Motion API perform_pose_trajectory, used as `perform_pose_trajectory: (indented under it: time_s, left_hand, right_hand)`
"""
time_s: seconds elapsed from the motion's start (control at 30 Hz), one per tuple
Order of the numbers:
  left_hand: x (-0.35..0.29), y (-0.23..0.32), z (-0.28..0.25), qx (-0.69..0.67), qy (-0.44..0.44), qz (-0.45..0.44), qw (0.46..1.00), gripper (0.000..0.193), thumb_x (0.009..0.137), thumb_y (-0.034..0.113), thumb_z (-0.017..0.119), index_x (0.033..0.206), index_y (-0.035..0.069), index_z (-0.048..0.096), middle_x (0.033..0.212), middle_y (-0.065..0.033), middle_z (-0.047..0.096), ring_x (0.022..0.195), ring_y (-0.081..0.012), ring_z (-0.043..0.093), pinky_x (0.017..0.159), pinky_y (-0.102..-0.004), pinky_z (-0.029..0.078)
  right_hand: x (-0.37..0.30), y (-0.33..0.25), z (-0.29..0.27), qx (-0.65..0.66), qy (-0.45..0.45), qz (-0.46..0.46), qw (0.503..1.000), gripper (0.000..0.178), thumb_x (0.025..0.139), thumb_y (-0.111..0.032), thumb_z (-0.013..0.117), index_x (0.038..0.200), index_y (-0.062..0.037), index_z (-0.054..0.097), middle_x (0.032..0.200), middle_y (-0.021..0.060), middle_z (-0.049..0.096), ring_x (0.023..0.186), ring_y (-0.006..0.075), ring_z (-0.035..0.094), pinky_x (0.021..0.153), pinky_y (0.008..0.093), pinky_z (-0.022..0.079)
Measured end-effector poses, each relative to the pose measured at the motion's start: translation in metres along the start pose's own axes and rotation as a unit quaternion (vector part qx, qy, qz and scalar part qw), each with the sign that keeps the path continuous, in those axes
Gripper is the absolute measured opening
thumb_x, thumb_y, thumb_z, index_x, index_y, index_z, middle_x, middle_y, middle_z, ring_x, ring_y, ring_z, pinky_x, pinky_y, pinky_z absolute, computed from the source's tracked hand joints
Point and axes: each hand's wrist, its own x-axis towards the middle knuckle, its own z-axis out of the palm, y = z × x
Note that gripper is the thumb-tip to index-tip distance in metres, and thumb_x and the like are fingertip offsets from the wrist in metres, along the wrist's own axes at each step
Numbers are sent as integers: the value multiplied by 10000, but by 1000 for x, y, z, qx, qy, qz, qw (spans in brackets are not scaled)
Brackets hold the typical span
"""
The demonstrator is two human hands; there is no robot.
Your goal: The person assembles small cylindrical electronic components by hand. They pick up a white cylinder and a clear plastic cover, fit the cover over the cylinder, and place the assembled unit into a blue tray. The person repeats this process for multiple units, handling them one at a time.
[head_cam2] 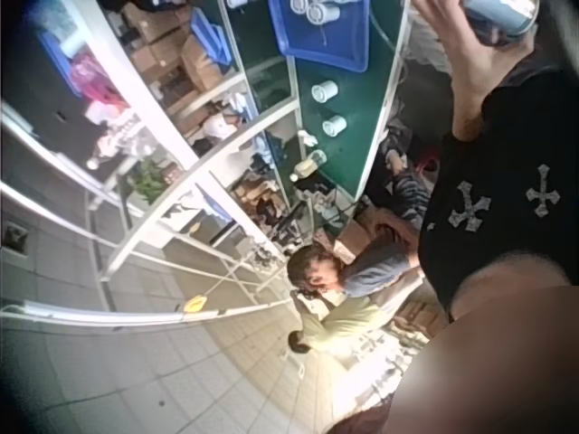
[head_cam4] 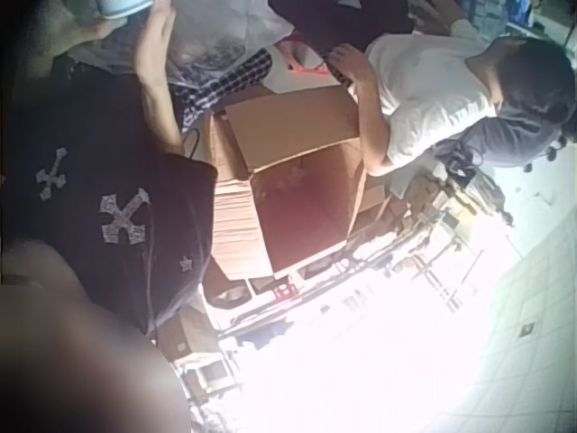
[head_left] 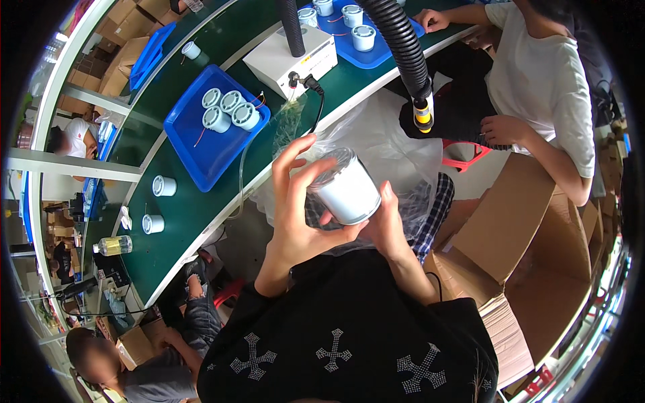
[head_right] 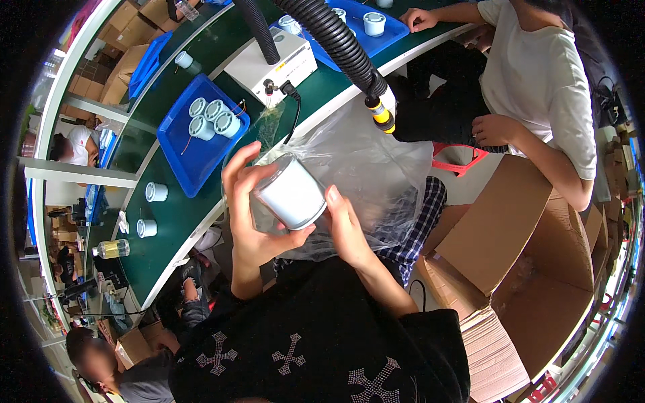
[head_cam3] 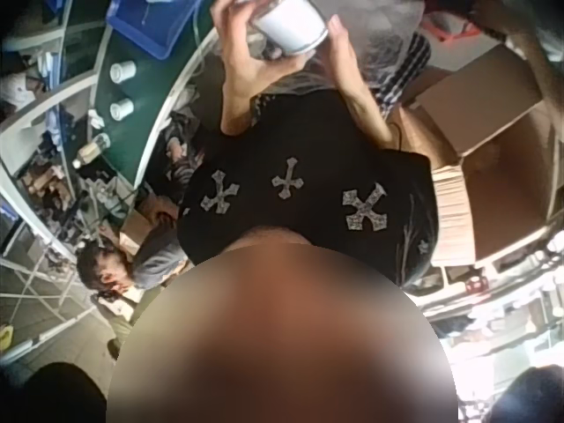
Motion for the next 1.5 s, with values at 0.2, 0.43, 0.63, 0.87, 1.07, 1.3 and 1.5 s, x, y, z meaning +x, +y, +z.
perform_pose_trajectory:
  time_s: [0.2,0.43,0.63,0.87,1.07,1.3,1.5]
  left_hand:
    - [1,1,8,-26,7,-1,1000,732,499,203,812,1116,15,466,1235,-189,393,1130,-300,412,893,-394,377]
    - [-2,-3,9,-39,8,-14,999,743,485,183,821,1114,12,464,1237,-191,393,1141,-303,413,890,-390,390]
    - [0,-3,9,-46,5,-16,999,734,494,192,819,1113,19,465,1241,-189,392,1143,-308,410,898,-398,387]
    - [-2,-15,6,-20,-4,-18,1000,761,577,364,790,1153,60,396,1282,-204,348,1159,-340,374,961,-438,330]
    - [-5,-18,23,-119,9,-90,989,747,555,289,794,1134,18,409,1152,-166,441,1083,-320,440,917,-421,354]
    - [-2,13,22,-211,-95,-83,969,549,725,281,726,1147,23,486,1087,-134,528,993,-284,516,827,-399,433]
    - [-7,25,20,-174,-97,-96,975,591,664,186,779,1154,24,490,1116,-161,517,1036,-303,500,869,-402,405]
  right_hand:
    - [10,11,9,268,-142,69,950,646,898,-563,253,1190,-29,471,1057,125,575,961,216,565,852,363,429]
    - [9,11,15,290,-119,115,942,654,883,-586,269,1214,-54,456,1094,115,559,955,225,566,849,367,429]
    - [12,12,13,271,-138,80,949,674,888,-585,242,1224,-33,437,1079,134,556,944,238,566,840,361,434]
    - [9,9,4,28,2,-47,999,417,848,-204,587,1184,-17,424,1139,51,491,1070,132,461,919,292,376]
    - [16,-30,-3,-271,48,-301,913,535,697,-195,740,1109,-19,448,1089,75,509,996,153,464,891,310,345]
    - [16,-45,-13,-214,-33,-289,932,613,867,-468,393,1173,55,483,1192,170,515,1126,245,476,974,359,332]
    - [14,-42,-13,-251,13,-345,904,650,855,-483,294,1046,83,551,1049,195,584,979,275,568,865,352,424]
